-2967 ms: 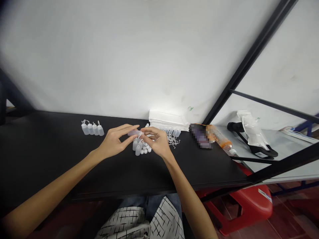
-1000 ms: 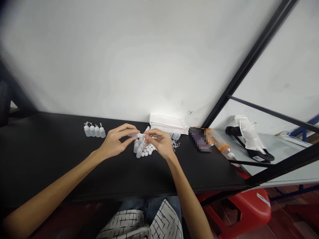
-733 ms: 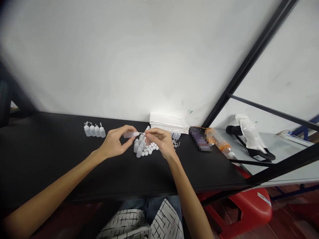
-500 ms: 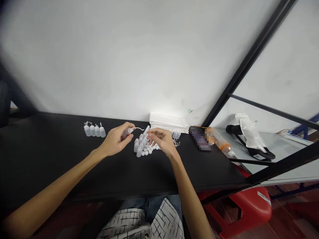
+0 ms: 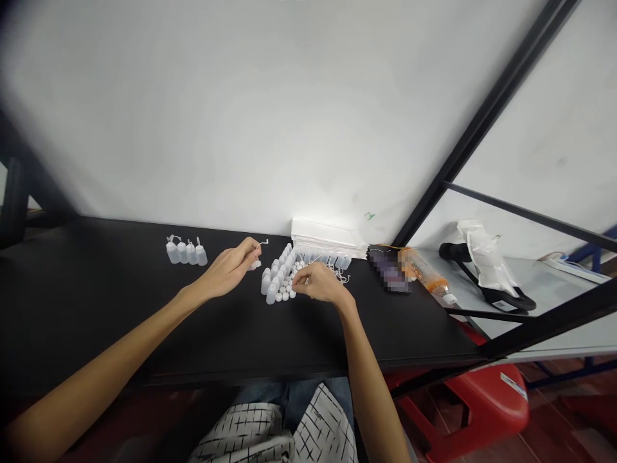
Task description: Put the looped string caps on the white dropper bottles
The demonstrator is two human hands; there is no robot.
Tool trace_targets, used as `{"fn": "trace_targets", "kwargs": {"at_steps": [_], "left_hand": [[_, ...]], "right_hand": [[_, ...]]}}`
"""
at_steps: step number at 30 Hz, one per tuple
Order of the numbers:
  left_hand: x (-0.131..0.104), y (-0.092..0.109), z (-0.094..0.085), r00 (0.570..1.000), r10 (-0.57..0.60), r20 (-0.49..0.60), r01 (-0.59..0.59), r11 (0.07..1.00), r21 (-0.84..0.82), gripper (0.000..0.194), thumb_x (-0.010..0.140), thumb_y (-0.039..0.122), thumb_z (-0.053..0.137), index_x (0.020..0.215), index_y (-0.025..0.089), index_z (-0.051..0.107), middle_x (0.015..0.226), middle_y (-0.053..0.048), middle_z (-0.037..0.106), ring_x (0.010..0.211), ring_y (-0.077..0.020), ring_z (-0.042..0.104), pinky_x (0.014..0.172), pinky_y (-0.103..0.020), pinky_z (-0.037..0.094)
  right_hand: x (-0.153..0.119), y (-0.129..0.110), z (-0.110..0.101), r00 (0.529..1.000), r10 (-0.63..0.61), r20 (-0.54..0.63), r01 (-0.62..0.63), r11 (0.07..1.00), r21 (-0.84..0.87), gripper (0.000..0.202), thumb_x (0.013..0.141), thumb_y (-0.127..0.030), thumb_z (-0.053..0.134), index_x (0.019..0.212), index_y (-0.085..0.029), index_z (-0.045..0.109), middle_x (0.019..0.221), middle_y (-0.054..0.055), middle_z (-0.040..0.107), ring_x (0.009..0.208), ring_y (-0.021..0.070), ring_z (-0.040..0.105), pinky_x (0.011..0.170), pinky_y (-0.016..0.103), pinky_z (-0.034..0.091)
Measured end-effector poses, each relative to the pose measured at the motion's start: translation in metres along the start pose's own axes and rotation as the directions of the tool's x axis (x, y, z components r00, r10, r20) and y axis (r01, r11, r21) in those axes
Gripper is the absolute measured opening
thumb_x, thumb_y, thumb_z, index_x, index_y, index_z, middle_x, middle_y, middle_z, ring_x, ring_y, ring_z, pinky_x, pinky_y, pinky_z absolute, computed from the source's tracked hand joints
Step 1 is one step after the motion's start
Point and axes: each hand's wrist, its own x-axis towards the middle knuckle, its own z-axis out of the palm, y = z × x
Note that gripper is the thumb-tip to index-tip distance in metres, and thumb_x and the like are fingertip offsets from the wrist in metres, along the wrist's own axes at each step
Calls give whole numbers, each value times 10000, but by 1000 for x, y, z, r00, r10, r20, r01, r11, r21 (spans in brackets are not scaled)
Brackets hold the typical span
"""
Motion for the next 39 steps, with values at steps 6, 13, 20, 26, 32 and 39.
{"fn": "trace_targets", "kwargs": {"at_steps": [6,13,20,26,32,39], "left_hand": [[-1,2,0,1000,-2,-2,2,998,-69,255,995,382,279,832,221,392,648,40,448,542,-132,434,545,-260,314],[-1,2,0,999,-19,28,22,994,-104,260,999,389,263,837,223,380,641,48,418,522,-120,374,540,-258,299],[-2,1,3,999,-31,21,34,983,-180,261,985,383,303,791,220,363,601,57,362,506,-115,356,507,-247,286],[-2,1,9,998,-57,16,59,959,-279,264,970,382,341,778,211,400,604,56,385,514,-106,363,501,-229,323],[1,-4,8,995,-86,-55,64,948,-312,267,958,366,349,753,203,403,627,39,407,557,-111,371,505,-220,334],[0,0,7,991,-91,-96,64,965,-253,221,956,323,357,778,206,417,604,54,424,501,-105,420,533,-239,351]], "right_hand": [[-2,-6,2,999,2,43,0,999,-35,92,697,-138,642,706,-148,733,589,-3,677,389,96,539,505,229,450],[-3,-8,6,991,35,132,-31,999,-33,118,682,-85,582,649,-148,676,590,-15,679,387,100,593,533,212,478],[-9,-7,-6,996,-3,88,-15,979,201,128,755,-244,681,703,-128,698,648,31,709,408,103,598,478,220,472],[4,-37,-15,983,-131,-128,175,882,438,240,776,-371,721,796,-134,698,716,65,727,481,126,639,335,187,304],[29,-59,2,979,-195,-61,203,889,411,237,793,-363,705,829,-130,695,746,73,731,565,168,701,371,187,391],[25,-54,19,965,-189,-184,252,866,432,221,799,-364,698,820,-147,664,695,44,692,567,167,689,386,204,439]]}}
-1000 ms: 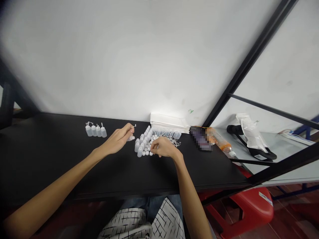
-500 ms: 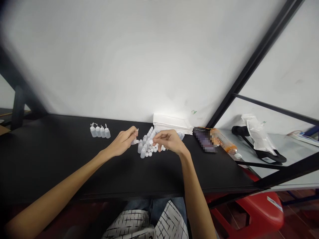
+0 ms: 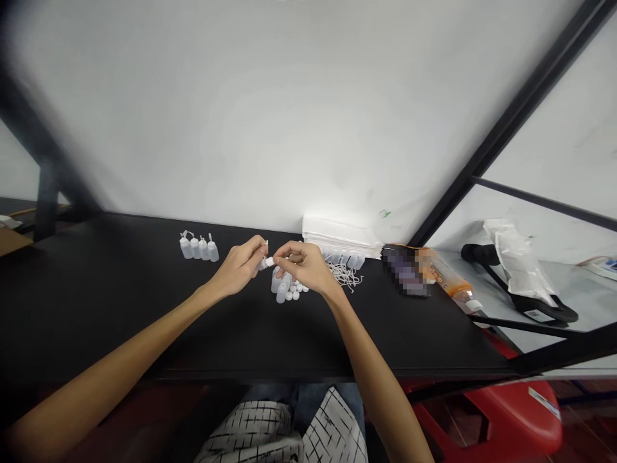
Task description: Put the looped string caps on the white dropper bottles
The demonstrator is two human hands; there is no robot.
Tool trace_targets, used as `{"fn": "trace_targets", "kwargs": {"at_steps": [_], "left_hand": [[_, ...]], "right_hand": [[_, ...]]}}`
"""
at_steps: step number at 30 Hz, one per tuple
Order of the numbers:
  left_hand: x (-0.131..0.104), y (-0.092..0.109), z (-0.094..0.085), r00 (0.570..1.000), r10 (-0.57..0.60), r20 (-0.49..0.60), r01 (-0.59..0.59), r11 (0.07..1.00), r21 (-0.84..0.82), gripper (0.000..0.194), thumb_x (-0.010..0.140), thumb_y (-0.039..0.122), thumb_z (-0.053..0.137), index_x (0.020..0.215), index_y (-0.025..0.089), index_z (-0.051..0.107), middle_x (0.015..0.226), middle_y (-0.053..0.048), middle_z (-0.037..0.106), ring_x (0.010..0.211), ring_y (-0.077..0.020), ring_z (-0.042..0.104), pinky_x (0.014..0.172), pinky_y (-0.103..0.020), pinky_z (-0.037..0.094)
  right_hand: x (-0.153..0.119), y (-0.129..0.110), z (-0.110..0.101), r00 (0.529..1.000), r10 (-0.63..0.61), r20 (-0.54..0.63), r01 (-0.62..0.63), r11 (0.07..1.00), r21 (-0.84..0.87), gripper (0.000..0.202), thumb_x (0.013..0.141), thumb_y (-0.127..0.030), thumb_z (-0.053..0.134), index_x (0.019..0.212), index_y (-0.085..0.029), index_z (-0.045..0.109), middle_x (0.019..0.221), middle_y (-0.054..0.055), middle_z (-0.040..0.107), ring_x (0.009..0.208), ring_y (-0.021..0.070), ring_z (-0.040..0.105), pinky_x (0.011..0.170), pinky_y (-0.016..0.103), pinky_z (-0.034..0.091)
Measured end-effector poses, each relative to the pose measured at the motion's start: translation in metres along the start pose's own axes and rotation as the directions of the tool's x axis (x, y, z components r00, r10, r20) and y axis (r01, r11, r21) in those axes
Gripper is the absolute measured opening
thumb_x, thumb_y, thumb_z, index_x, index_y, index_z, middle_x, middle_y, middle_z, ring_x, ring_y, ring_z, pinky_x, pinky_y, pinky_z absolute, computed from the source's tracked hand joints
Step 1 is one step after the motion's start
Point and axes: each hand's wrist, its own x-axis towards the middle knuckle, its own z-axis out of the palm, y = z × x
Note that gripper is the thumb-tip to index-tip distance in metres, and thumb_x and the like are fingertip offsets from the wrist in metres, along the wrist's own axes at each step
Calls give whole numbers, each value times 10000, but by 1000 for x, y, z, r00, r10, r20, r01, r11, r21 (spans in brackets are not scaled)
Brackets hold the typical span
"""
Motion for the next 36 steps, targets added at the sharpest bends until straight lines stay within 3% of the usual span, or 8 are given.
{"fn": "trace_targets", "kwargs": {"at_steps": [5,12,20,25,31,36], "left_hand": [[-1,-1,3,999,26,-35,-25,999,41,203,961,306,357,795,204,413,589,62,437,491,-102,436,544,-238,345],[0,-3,3,998,32,-52,-28,997,75,196,965,298,350,822,199,442,587,61,450,499,-105,450,555,-240,345],[-1,-3,4,999,23,-42,-20,998,52,212,966,318,354,824,197,454,571,62,430,489,-101,432,530,-232,344],[0,-6,5,1000,-12,-25,10,996,-89,227,958,356,393,816,195,465,579,59,425,477,-85,411,472,-199,338],[2,-1,6,982,-175,67,187,914,-359,265,921,401,476,763,191,438,567,62,398,437,-65,394,365,-145,265],[3,1,4,976,-206,73,218,888,-404,253,912,387,501,770,184,449,552,60,403,436,-60,404,342,-116,253]], "right_hand": [[1,6,6,998,-58,-3,58,998,39,235,827,-356,655,933,-150,691,688,34,681,549,160,669,432,247,506],[1,8,6,998,-55,11,55,998,29,279,754,-346,738,955,-152,725,692,37,687,590,162,666,499,281,562],[1,7,6,997,-80,22,79,996,41,221,763,-319,733,919,-161,733,792,53,680,639,155,673,474,253,559],[1,9,5,991,-136,5,136,990,21,160,760,-249,728,899,-174,751,855,52,674,672,142,674,505,233,564],[0,10,6,983,-183,9,183,983,18,164,778,-233,711,928,-198,766,881,54,669,674,133,664,516,235,567],[-1,6,8,989,-147,-2,147,989,4,172,789,-257,710,945,-211,767,874,50,666,677,130,664,528,233,580]]}}
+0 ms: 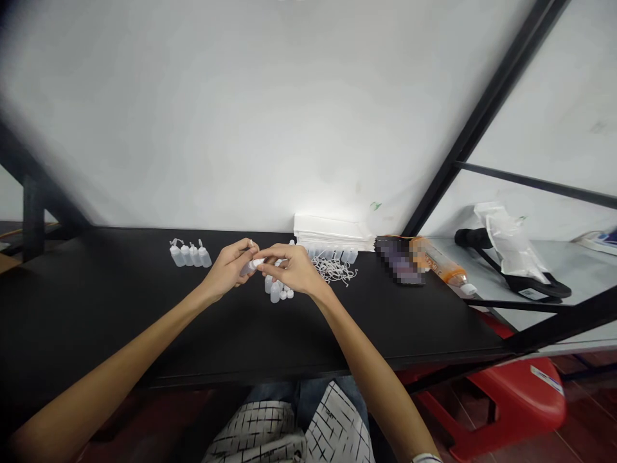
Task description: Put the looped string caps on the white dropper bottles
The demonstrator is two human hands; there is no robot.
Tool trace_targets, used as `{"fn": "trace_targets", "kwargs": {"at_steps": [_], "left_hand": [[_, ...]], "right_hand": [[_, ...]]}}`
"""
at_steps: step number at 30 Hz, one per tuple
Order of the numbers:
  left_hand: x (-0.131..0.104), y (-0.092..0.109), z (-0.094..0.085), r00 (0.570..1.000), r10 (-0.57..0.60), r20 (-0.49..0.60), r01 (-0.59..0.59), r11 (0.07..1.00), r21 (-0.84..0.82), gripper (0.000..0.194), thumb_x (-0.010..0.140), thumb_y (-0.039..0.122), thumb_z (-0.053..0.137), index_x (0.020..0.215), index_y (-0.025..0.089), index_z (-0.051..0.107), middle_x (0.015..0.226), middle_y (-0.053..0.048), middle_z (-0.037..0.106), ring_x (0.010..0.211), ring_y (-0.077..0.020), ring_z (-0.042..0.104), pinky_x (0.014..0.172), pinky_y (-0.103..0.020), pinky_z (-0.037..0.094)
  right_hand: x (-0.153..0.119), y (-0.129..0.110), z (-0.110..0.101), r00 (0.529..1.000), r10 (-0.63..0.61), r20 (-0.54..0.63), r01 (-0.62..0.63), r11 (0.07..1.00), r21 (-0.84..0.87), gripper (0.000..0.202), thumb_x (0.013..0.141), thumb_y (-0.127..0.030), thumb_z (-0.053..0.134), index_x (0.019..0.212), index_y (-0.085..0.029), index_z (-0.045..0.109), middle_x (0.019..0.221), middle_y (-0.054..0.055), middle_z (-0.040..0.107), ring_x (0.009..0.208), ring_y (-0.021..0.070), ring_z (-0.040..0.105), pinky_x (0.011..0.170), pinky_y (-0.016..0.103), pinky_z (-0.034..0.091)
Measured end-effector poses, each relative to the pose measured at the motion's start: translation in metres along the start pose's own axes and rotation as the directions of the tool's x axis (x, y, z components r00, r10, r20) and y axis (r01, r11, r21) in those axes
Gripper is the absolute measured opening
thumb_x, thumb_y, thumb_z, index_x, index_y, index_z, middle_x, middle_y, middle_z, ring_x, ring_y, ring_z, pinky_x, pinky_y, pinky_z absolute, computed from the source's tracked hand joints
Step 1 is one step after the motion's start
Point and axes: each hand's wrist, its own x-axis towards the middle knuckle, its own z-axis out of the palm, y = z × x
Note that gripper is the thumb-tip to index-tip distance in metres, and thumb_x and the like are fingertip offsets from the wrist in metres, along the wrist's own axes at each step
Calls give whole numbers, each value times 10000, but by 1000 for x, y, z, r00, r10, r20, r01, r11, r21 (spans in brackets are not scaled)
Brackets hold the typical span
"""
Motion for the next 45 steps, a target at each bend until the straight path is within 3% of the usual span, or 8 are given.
{"fn": "trace_targets", "kwargs": {"at_steps": [12,19,25,28,33,36,41,45], "left_hand": [[-2,4,3,999,-36,13,37,999,-38,248,913,389,499,780,187,445,557,49,431,413,-61,400,317,-115,232],[-1,-1,1,998,66,-10,-66,998,12,256,920,405,490,790,188,453,573,61,408,427,-52,381,355,-127,270],[-4,-3,3,992,122,14,-123,989,87,238,932,382,461,791,192,436,583,64,398,434,-53,370,385,-145,282],[-4,-4,4,990,137,25,-139,986,94,249,934,389,460,784,194,426,587,67,376,436,-55,379,391,-154,282],[-3,-5,3,988,157,10,-156,978,138,231,947,380,438,807,196,447,584,66,383,435,-62,389,407,-167,294],[-2,-5,2,986,165,-6,-162,973,164,237,948,383,434,804,196,452,581,64,401,438,-67,394,413,-173,310],[-1,-5,-1,983,179,-31,-170,965,199,231,947,376,430,813,193,474,586,61,420,441,-70,401,427,-182,329],[-1,-5,-1,982,189,-24,-179,957,228,213,946,360,424,825,194,481,576,65,418,435,-73,404,447,-191,340]], "right_hand": [[-1,1,-3,999,-45,23,44,998,40,183,777,-285,730,944,-224,772,953,60,662,711,131,638,494,225,571],[0,1,2,999,51,-1,-51,998,39,264,785,-399,719,919,-174,750,830,50,669,600,119,625,498,243,543],[0,1,5,998,-11,-66,-10,953,-302,393,869,-475,603,669,-145,676,593,4,610,499,85,495,476,218,388],[0,2,7,995,-39,-92,1,925,-381,469,910,-471,540,575,-148,602,513,-16,525,482,75,428,474,218,333],[-1,2,12,989,-45,-141,15,978,-206,301,894,-439,580,806,-158,647,633,-3,589,544,94,522,497,216,389],[-2,-1,11,995,4,-104,-14,995,-96,296,876,-447,600,857,-155,645,630,1,606,529,105,572,463,214,402],[-3,-8,5,998,40,-55,-45,994,-97,240,785,-372,707,895,-161,678,751,39,681,624,141,649,489,226,459],[-2,-7,4,997,60,-49,-66,991,-113,219,804,-367,684,852,-154,681,739,44,685,564,128,627,490,238,465]]}}
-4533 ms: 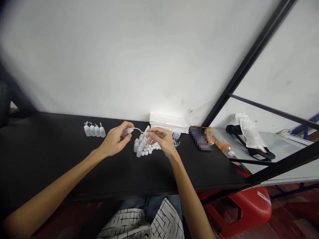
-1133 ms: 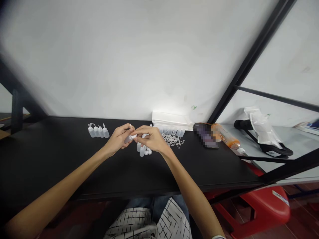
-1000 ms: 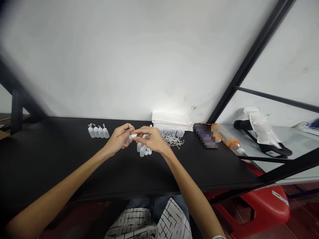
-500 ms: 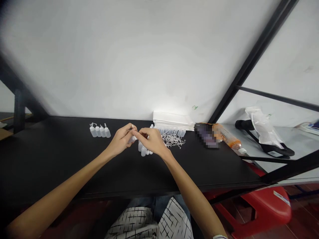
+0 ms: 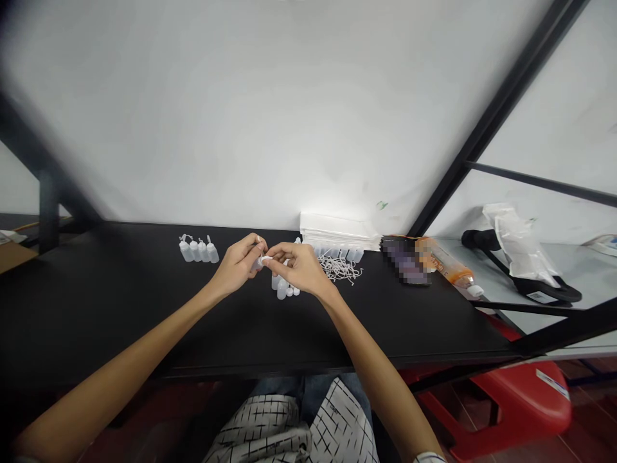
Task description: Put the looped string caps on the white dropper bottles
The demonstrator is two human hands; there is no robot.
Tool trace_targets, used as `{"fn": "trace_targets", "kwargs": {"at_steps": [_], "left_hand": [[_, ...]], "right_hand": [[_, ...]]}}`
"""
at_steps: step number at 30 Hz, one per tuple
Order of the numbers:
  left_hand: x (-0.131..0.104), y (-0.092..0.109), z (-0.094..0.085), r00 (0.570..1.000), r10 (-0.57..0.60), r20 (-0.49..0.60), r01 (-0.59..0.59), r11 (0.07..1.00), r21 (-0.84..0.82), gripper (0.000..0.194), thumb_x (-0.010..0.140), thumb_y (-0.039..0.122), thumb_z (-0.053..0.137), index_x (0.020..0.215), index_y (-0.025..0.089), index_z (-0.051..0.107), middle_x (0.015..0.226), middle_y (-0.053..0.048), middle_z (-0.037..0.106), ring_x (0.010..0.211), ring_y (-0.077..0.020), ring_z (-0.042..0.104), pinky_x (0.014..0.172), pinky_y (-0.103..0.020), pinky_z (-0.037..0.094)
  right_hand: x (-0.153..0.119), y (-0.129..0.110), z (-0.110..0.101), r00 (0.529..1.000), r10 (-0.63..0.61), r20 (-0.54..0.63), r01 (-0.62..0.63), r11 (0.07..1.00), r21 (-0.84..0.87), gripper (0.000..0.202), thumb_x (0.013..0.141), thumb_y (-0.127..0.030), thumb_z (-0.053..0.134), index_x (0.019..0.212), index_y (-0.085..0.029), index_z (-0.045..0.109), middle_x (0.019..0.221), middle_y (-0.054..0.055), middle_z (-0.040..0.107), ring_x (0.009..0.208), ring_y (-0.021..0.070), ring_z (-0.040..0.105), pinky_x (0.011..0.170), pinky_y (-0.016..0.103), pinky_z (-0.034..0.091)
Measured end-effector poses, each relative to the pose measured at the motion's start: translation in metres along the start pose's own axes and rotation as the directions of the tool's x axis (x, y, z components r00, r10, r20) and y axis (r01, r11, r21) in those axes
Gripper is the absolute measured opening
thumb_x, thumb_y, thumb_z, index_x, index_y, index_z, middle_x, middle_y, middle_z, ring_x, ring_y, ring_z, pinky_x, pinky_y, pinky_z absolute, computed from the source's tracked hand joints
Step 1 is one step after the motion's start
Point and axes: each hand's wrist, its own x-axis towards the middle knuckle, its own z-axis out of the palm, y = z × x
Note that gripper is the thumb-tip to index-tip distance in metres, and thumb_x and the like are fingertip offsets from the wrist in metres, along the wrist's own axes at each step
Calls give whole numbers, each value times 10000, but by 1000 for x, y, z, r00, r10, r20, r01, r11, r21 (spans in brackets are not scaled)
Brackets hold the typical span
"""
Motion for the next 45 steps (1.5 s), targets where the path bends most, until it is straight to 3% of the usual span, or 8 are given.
{"fn": "trace_targets", "kwargs": {"at_steps": [5,12,16,24,27,32,39,45], "left_hand": [[-3,3,4,999,33,20,-34,999,33,199,940,336,417,813,194,476,587,60,423,466,-80,399,465,-194,338],[-2,1,2,999,33,-4,-33,999,30,201,942,340,413,817,195,477,587,59,448,456,-81,409,472,-198,336],[-2,2,2,998,53,-34,-50,995,85,210,950,345,392,826,198,478,594,54,457,476,-95,430,501,-211,354],[-9,6,4,969,240,-57,-206,915,347,183,972,283,317,878,206,454,627,39,485,512,-114,456,573,-227,355],[-8,6,4,971,235,-50,-202,911,360,180,974,273,317,889,205,460,593,49,478,500,-115,459,572,-226,355],[-8,7,3,971,230,-66,-192,912,362,167,966,250,323,913,205,474,599,48,505,510,-124,510,580,-229,375],[-12,7,6,964,251,-84,-195,888,416,183,965,248,328,943,195,501,578,46,529,483,-126,534,567,-232,379],[-8,8,3,966,247,-80,-205,914,350,175,971,261,347,924,197,503,604,48,535,494,-113,556,557,-222,411]], "right_hand": [[1,7,2,999,-35,-40,31,996,-88,346,873,-447,591,705,-149,645,589,12,605,515,108,546,490,234,436],[-1,4,1,997,-76,2,76,991,-112,188,814,-334,665,866,-157,698,725,32,688,588,122,584,500,223,415],[-1,3,2,995,-103,12,103,978,-179,190,863,-334,608,845,-160,682,720,21,673,600,118,572,522,219,399],[-1,8,5,985,-170,32,169,903,-394,461,972,-401,432,583,-167,505,523,-27,467,493,89,404,521,233,304],[-1,9,4,986,-168,16,162,915,-370,425,970,-396,438,630,-167,551,580,-6,543,530,100,473,543,232,347],[-2,6,2,978,-209,6,201,932,-300,207,867,-362,604,808,-167,640,717,13,628,601,116,556,554,225,395],[-4,3,5,990,-95,102,118,962,-247,455,953,-410,466,579,-161,542,494,-22,492,462,85,439,497,222,333],[-3,4,4,978,-209,21,208,950,-233,190,884,-326,589,819,-159,652,724,11,630,570,93,526,528,212,396]]}}
